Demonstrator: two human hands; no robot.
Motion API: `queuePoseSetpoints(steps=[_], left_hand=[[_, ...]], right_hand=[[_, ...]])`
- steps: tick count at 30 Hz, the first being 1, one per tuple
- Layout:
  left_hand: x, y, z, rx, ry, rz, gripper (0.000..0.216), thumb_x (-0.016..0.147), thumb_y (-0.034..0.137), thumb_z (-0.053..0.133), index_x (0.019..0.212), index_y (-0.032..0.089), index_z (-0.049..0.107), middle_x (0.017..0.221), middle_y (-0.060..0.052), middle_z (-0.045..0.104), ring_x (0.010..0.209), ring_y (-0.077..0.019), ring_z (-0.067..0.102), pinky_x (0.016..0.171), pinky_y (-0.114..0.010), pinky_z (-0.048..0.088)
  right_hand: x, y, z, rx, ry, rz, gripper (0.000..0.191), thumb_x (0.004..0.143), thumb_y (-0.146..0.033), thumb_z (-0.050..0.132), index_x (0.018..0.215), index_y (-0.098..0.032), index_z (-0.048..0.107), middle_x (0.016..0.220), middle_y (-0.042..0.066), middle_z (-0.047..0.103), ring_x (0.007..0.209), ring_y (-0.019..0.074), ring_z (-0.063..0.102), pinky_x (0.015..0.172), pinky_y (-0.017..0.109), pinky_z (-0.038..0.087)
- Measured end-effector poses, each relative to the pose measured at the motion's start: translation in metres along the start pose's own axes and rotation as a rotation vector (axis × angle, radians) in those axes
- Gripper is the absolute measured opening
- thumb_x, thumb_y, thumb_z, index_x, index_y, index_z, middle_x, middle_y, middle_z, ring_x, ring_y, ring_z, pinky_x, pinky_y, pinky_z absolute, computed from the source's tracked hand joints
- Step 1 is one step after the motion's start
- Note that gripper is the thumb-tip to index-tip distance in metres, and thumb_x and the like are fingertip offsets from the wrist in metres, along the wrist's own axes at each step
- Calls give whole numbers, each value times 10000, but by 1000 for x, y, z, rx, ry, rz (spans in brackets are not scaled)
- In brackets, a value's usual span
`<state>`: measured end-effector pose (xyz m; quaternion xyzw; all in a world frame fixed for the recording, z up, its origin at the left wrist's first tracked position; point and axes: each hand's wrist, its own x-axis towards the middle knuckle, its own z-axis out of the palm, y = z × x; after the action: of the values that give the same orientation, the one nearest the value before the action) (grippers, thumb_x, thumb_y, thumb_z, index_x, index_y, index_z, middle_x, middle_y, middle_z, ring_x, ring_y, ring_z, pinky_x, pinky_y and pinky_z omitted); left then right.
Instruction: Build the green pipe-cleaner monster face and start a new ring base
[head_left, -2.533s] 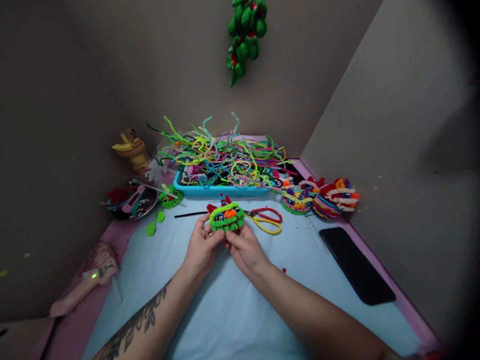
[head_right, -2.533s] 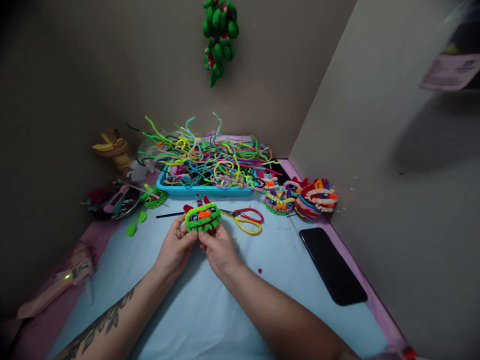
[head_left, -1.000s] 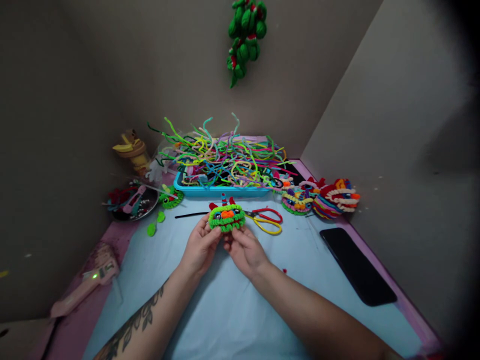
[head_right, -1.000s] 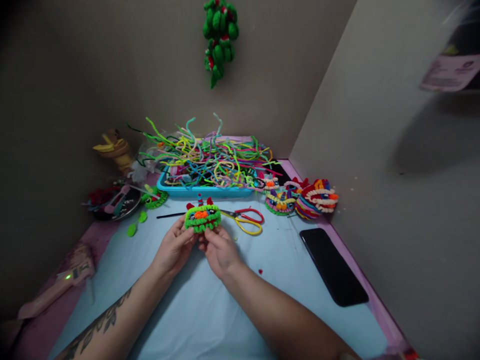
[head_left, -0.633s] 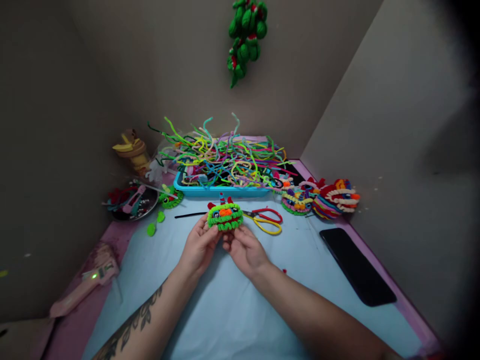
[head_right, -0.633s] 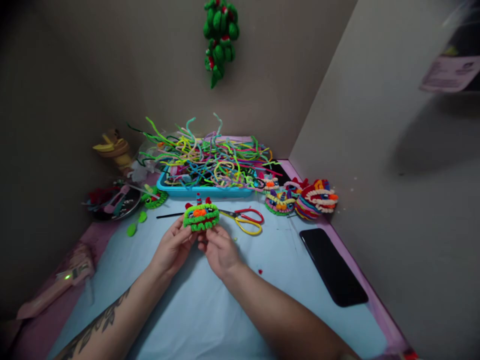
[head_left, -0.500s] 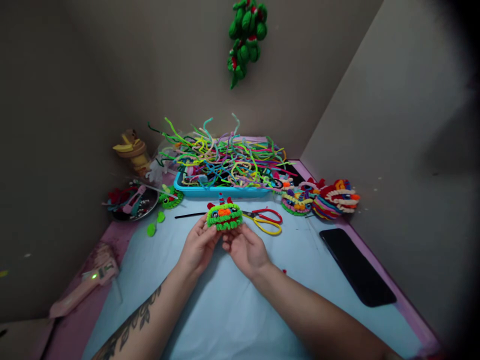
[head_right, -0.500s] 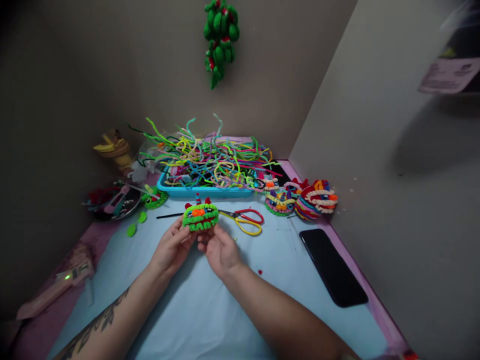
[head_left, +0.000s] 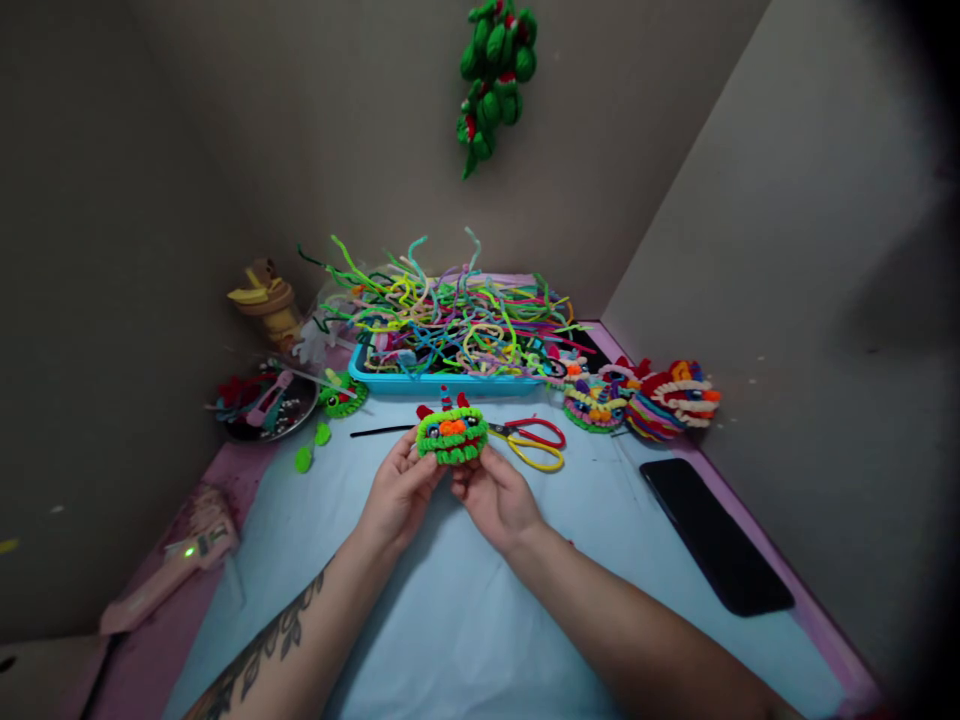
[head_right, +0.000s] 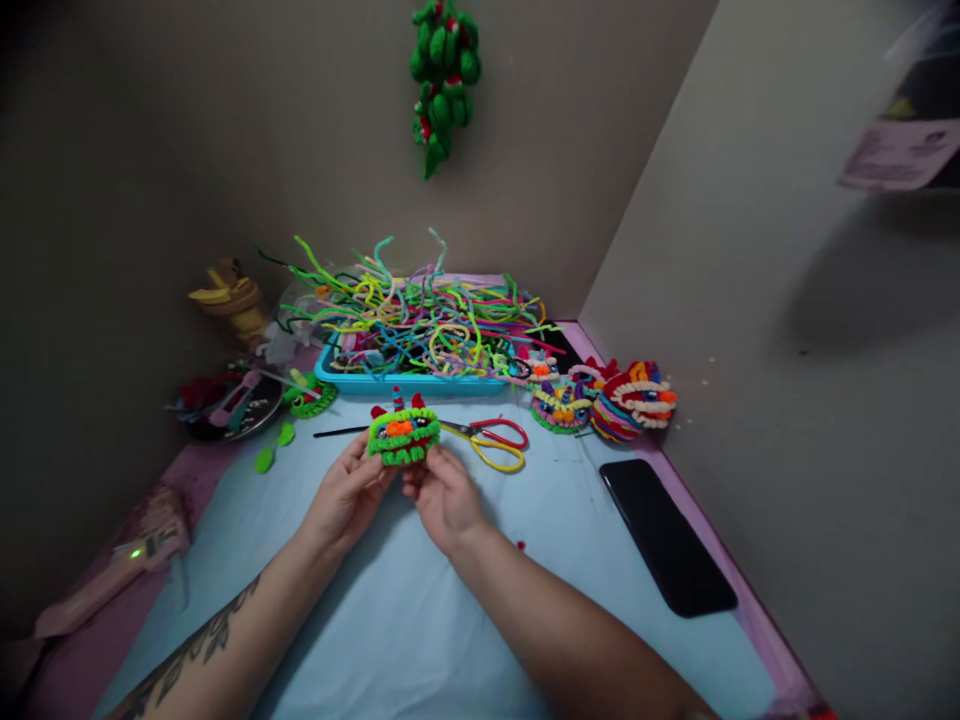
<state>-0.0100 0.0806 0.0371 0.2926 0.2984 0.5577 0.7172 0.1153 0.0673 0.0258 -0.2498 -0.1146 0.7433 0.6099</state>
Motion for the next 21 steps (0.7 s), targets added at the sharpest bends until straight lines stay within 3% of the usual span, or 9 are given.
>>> queuePoseSetpoints(steps=[5, 10, 13, 17, 21], left_hand=[[4, 3, -5, -21, 47, -12, 420, 700, 126, 727, 1101, 189, 620, 1001, -37, 699, 886, -143, 640, 809, -224, 472], [3, 4, -5, 12, 19, -40, 416, 696, 118, 729, 1093, 173, 615, 995, -50, 702, 889, -154, 649, 829, -241, 477], [2, 3, -4, 81, -2, -17, 437, 685, 130, 742, 1097, 170, 603, 1001, -61, 702, 904, -174, 652, 840, -267, 477], [3, 1, -6, 183, 68, 46, 490, 642, 119, 771, 1094, 172, 591, 998, -59, 701, 908, -172, 645, 824, -261, 475], [4, 2, -7, 231, 94, 74, 523, 615, 131, 789, 1097, 171, 589, 1000, -62, 701, 917, -178, 643, 824, -261, 472]], right_hand=[[3, -3, -2, 20, 21, 5, 176, 683, -259, 724, 804, -180, 623, 678, -2, 640, 589, 107, 543, 508, 208, 407], [7, -6, -3, 67, 77, 69, 236, 672, -320, 750, 772, -173, 595, 612, -31, 597, 552, 95, 531, 478, 195, 398], [8, -7, -2, -23, 82, 2, 261, 635, -292, 785, 775, -185, 591, 598, -47, 587, 520, 85, 508, 450, 183, 372], [8, -10, -3, -158, 154, -99, 254, 603, -261, 801, 700, -177, 582, 549, -58, 563, 488, 74, 490, 429, 167, 351], [9, -14, -5, -128, 171, -111, 226, 645, -293, 775, 717, -172, 598, 579, -39, 602, 499, 84, 528, 426, 172, 374]])
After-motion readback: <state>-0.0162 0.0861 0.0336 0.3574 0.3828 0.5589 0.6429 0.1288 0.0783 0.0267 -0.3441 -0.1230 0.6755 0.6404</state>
